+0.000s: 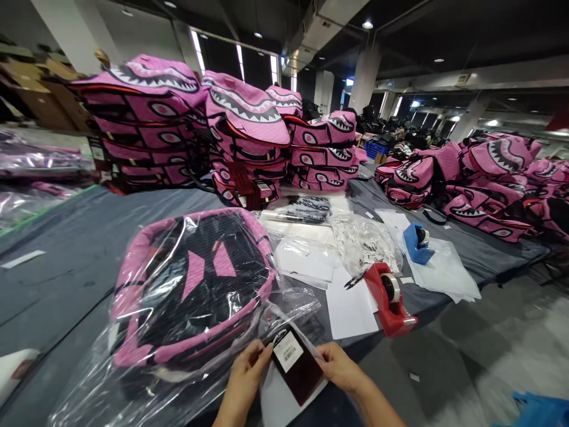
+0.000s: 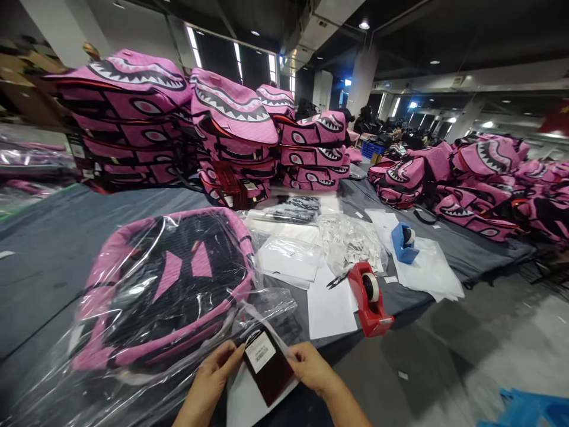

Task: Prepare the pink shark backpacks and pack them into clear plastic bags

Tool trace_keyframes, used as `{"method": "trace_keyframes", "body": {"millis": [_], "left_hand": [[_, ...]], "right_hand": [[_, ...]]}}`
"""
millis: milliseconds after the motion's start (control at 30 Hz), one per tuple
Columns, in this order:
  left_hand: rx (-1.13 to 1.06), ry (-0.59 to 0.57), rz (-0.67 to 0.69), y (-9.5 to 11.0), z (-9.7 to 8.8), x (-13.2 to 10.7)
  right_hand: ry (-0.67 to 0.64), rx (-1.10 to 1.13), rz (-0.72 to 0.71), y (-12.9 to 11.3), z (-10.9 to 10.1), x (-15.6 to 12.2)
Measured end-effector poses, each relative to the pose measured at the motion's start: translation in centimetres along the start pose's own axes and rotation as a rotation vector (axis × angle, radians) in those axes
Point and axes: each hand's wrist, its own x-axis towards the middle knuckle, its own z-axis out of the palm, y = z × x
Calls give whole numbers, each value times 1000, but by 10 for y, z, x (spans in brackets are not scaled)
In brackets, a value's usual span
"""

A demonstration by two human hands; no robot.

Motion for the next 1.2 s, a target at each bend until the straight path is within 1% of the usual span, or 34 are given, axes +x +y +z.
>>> {"method": "trace_keyframes", "body": {"millis": [67,133,200,300,333,400,467,500,533,567,600,633,667,700,767,833,867,900,967,1000,1033,1067,1100,1133,1167,1200], "left_hand": [[105,1,35,-3,-3,1],[220,-32,55,-5,-4,-1],[348,-87,77,-6,-4,-2],[541,-138,177,-6,-6,0],[615,-146,262,-4,-7,3],[779,-164,536,3,-11,10],[944,-199,892,19,-11,19],[1028,-246,1083,29,-10,23],[1096,-321,1245,39,-7,27],[1139,-420,1361,50,-4,31],[1177,-533,1468,59,0,35],[1195,-641,1543,66,3,37],[1190,-729,1577,71,6,40],[1178,-781,1594,73,8,41],[1172,-818,1625,72,8,42],[1185,-817,1636,67,4,40],[1169,-798,1634,64,1,37],[1136,-768,1632,62,-3,35],[1052,-693,1620,61,-13,28],[1013,-662,1617,60,-18,25],[980,-643,1616,59,-22,23],[953,-615,1602,57,-27,22],[915,-562,1563,56,-32,23],[859,-478,1494,54,-35,25],[803,-371,1387,54,-38,30],[760,-265,1249,55,-40,36]], "right_hand": [[-8,-83,15,0,-12,0],[11,-186,-5,-1,-15,3],[110,-319,-68,-1,-7,8],[305,-551,-138,3,14,15],[355,-639,-139,6,20,16],[436,-808,-144,13,29,12],[483,-935,-190,22,34,3],[484,-981,-234,28,36,-3],[476,-1020,-284,34,39,-9],[462,-1054,-333,41,41,-15],[445,-1082,-378,47,43,-21],[429,-1103,-417,53,45,-26],[409,-1113,-460,57,45,-30],[386,-1112,-518,59,44,-34],[334,-1075,-713,53,36,-39],[331,-997,-896,31,26,-38],[376,-961,-928,16,20,-35],[449,-944,-910,-1,15,-28],[602,-980,-804,-33,9,-4],[632,-1021,-768,-46,8,12],[612,-1048,-755,-57,7,29],[559,-1041,-759,-66,7,47],[502,-995,-778,-74,8,64],[463,-921,-800,-81,8,80],[459,-837,-823,-88,7,92],[493,-760,-846,-96,6,100]]}}
